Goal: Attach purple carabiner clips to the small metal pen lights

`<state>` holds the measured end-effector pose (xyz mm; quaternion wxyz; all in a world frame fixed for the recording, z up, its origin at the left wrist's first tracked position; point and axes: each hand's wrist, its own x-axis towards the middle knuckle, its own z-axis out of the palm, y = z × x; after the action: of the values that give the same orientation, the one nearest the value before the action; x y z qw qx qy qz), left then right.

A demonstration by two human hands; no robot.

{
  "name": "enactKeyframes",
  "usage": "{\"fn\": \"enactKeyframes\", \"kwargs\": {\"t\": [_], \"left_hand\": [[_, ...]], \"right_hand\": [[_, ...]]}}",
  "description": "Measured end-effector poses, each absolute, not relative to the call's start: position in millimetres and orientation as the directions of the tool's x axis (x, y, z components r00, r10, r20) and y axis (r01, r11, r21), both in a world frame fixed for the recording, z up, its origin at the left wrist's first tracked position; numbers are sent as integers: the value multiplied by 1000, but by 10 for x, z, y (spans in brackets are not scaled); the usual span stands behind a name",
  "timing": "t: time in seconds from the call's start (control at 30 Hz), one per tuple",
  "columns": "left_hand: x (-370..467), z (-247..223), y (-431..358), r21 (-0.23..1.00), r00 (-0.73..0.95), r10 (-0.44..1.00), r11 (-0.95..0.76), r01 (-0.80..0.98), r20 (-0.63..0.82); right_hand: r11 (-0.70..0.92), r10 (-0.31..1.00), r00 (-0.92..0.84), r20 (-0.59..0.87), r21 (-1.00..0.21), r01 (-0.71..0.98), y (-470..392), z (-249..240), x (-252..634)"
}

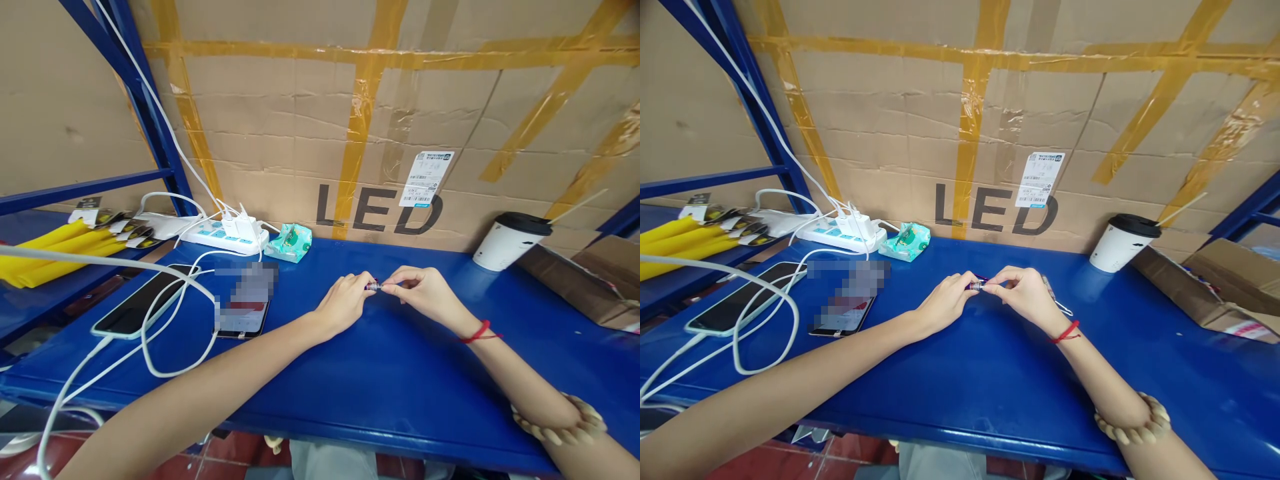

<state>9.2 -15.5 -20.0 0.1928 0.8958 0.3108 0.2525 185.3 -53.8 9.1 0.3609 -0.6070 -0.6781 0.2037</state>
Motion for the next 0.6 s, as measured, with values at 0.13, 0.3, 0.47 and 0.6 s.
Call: {"fn": "enactKeyframes", "kwargs": {"t": [0.13,0.3,0.47,0.6], "left_hand": [[95,-198,-159,506,668,669,-720,475,326],[101,-216,-149,526,664,668,-718,456,335],[83,-189,-166,549,673,649,-727,412,354],[57,-162,-196,613,692,647,-698,370,319]], "right_hand": [[130,978,29,206,-715,687,-538,84,1865],[94,982,52,182,-709,699,-547,83,1881],[17,993,77,89,-755,656,-566,109,1869],[4,999,30,25,-821,571,-575,156,1825]]}}
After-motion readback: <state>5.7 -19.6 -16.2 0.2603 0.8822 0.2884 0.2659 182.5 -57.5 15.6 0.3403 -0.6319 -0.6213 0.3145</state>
